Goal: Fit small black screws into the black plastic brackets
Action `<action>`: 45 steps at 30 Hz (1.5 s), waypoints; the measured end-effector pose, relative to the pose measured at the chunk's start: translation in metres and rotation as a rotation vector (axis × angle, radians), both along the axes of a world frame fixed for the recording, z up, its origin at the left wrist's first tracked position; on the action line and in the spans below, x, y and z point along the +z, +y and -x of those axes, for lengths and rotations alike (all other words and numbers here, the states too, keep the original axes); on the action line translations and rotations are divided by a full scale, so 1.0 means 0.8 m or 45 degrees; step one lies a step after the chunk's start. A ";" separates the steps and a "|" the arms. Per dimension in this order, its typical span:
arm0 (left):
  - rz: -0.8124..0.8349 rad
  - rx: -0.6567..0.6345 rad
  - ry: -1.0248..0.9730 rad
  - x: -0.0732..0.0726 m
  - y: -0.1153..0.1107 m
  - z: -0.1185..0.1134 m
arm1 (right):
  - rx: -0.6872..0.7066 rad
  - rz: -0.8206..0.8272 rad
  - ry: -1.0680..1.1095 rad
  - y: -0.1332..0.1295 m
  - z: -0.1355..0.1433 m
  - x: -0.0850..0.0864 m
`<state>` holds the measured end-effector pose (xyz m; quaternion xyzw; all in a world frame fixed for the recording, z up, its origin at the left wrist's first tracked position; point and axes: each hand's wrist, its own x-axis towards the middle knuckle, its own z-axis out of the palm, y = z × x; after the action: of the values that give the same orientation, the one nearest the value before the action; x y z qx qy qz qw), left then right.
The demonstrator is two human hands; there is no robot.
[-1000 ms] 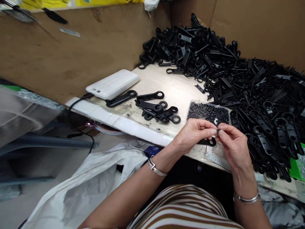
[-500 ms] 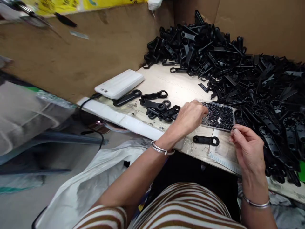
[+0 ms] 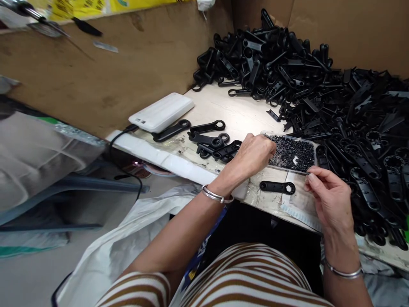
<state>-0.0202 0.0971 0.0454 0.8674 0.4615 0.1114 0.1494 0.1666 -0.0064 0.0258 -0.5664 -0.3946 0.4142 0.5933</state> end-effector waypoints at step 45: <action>0.531 -0.183 -0.936 -0.006 -0.072 0.000 | 0.203 -0.265 -0.960 -0.027 0.025 0.022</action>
<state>-0.0205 0.0395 0.0406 0.7510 0.3287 0.3067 0.4836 0.1468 -0.0276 0.0432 -0.5832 -0.6673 0.1798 0.4268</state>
